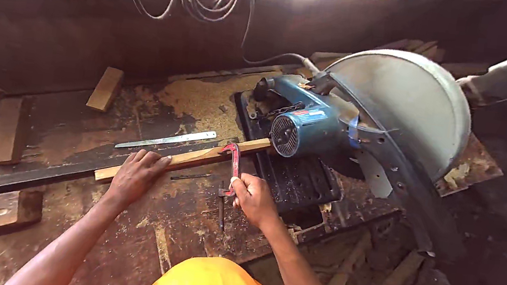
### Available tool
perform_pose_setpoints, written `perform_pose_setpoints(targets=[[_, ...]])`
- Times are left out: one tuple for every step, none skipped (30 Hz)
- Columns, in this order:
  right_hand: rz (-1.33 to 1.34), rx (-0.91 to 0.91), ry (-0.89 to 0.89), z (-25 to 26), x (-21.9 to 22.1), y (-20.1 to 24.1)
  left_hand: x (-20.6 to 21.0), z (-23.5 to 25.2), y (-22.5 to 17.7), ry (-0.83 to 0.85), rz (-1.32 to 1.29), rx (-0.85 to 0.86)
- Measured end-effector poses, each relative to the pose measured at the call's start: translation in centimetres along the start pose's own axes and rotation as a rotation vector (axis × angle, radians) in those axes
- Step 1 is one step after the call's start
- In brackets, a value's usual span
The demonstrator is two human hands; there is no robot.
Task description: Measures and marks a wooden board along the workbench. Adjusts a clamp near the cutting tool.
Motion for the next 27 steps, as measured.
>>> perform_pose_setpoints(targets=[[-0.025, 0.005, -0.009, 0.4, -0.1, -0.5, -0.1, 0.1, 0.0, 0.01, -0.004, -0.006], [-0.05, 0.016, -0.013, 0.6, -0.4, -0.9, -0.2, 0.2, -0.1, 0.022, -0.008, -0.011], [-0.075, 0.031, -0.02, 0.8, -0.8, -1.3, -0.2, 0.3, -0.1, 0.033, -0.01, -0.02], [-0.1, 0.047, -0.039, 0.8, -1.2, -1.6, -0.3, 0.3, -0.1, 0.038, -0.009, -0.026], [-0.139, 0.067, -0.071, 0.8, -1.5, -1.9, -0.4, 0.3, -0.2, 0.038, -0.009, -0.027], [-0.19, 0.091, -0.117, 0.7, -1.9, -2.2, -0.4, 0.4, -0.2, 0.033, -0.014, -0.025], [-0.249, 0.113, -0.173, 0.6, -2.2, -2.4, -0.4, 0.4, -0.2, 0.031, -0.014, -0.025], [-0.31, 0.132, -0.228, 0.4, -2.5, -2.7, -0.4, 0.4, -0.2, 0.03, -0.01, -0.021], [-0.361, 0.143, -0.275, 0.4, -2.7, -3.0, -0.4, 0.4, -0.2, 0.032, -0.009, -0.021], [-0.391, 0.141, -0.322, 0.5, -2.9, -3.3, -0.5, 0.4, -0.3, 0.031, -0.011, -0.022], [-0.415, 0.131, -0.373, 0.6, -3.1, -3.7, -0.5, 0.4, -0.3, 0.03, -0.01, -0.023], [-0.436, 0.126, -0.415, 0.9, -3.3, -4.1, -0.5, 0.3, -0.2, 0.028, -0.01, -0.024], [-0.463, 0.131, -0.44, 1.1, -3.5, -4.4, -0.5, 0.4, -0.2, 0.026, -0.01, -0.023], [-0.496, 0.142, -0.448, 1.4, -3.6, -4.7, -0.5, 0.3, -0.2, 0.027, -0.011, -0.02], [-0.529, 0.158, -0.438, 1.6, -3.8, -4.9, -0.5, 0.4, -0.2, 0.028, -0.012, -0.017], [-0.556, 0.167, -0.43, 1.8, -4.0, -5.0, -0.5, 0.4, -0.1, 0.027, -0.014, -0.015], [-0.574, 0.162, -0.432, 1.9, -4.1, -5.0, -0.5, 0.4, -0.1, 0.025, -0.013, -0.017], [-0.589, 0.148, -0.44, 2.0, -4.1, -5.1, -0.6, 0.4, -0.1, 0.026, -0.014, -0.022], [-0.601, 0.129, -0.453, 2.0, -4.1, -5.3, -0.6, 0.4, -0.2, 0.027, -0.017, -0.028], [-0.608, 0.113, -0.462, 2.1, -4.1, -5.5, -0.6, 0.3, -0.2, 0.025, -0.012, -0.029], [-0.614, 0.097, -0.466, 2.1, -4.1, -5.8, -0.6, 0.4, -0.2, 0.023, -0.011, -0.028], [-0.617, 0.085, -0.464, 2.1, -4.0, -6.1, -0.5, 0.4, -0.2, 0.021, -0.011, -0.027], [-0.624, 0.071, -0.468, 2.0, -3.9, -6.3, -0.5, 0.4, -0.2, 0.02, -0.01, -0.026], [-0.632, 0.055, -0.478, 2.0, -3.7, -6.6, -0.5, 0.3, -0.1, 0.017, -0.006, -0.024], [-0.637, 0.04, -0.494, 1.9, -3.5, -6.9, -0.5, 0.4, -0.1, 0.013, -0.004, -0.024], [-0.636, 0.029, -0.51, 1.9, -3.3, -7.1, -0.5, 0.3, -0.1, 0.012, -0.005, -0.026], [-0.634, 0.022, -0.521, 1.8, -3.2, -7.3, -0.5, 0.3, -0.1, 0.014, -0.003, -0.03]])
Point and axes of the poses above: each hand's wrist, its own z-axis towards the middle knuckle, its own x-axis out of the palm, y = z × x, the point moved 3 cm from there along z, towards the middle knuckle, and after that the axes turned 12 degrees about -z, right-handed, at the moved point
